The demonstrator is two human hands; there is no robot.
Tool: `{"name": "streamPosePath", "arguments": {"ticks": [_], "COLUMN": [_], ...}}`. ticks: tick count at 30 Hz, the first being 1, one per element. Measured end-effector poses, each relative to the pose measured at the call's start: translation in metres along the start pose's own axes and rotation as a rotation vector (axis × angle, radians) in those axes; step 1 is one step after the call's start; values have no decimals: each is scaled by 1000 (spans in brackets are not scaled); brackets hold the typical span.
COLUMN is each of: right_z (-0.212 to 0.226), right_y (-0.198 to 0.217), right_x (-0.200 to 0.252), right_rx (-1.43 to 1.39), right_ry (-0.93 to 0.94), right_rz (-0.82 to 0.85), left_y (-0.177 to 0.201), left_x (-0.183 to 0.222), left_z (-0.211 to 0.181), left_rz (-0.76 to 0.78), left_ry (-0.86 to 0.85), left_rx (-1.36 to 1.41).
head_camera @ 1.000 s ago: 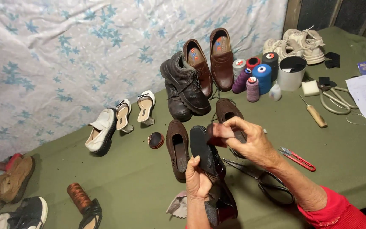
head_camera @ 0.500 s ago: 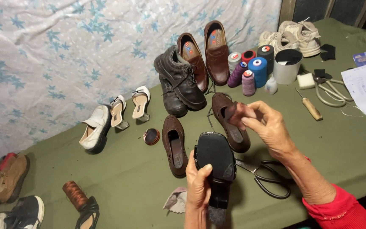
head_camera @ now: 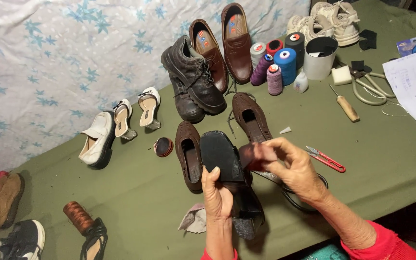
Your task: Trimming a new rubber sole with scissors to fit a sandal, applying adhesive, and pressing it into place to repair the shoe.
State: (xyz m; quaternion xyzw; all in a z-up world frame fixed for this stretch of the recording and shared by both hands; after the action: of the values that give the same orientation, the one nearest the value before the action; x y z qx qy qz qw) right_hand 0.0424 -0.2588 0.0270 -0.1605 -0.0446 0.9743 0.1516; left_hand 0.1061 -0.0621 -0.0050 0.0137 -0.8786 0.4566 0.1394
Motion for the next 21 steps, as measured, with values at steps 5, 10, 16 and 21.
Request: {"name": "streamPosePath", "arguments": {"ticks": [5, 10, 16, 21], "right_z": [0, 0, 8, -15], "right_y": [0, 7, -1, 11], "right_x": [15, 9, 25, 16], "right_rx": [340, 148, 503, 309], "right_ry": [-56, -54, 238, 35], "right_rz": [117, 10, 197, 60], "left_y": [18, 18, 25, 22], "left_x": [-14, -12, -23, -19], "left_z": [6, 16, 6, -1], "left_rz": [-62, -52, -32, -83], "left_ry": [55, 184, 174, 87], "left_rx": [68, 181, 237, 134]}}
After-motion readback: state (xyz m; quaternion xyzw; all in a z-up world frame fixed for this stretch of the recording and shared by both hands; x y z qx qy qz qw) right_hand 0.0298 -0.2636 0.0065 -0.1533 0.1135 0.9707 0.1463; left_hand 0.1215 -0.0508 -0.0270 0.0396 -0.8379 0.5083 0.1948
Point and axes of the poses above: each hand's wrist, its own x-axis away from the middle knuckle, its own y-axis out of the back of the hand, z = x × y, the point moved 6 cm from there along -x, towards the middle knuckle, and after that the axes turned 1 degree about x, right-handed, at the moved point
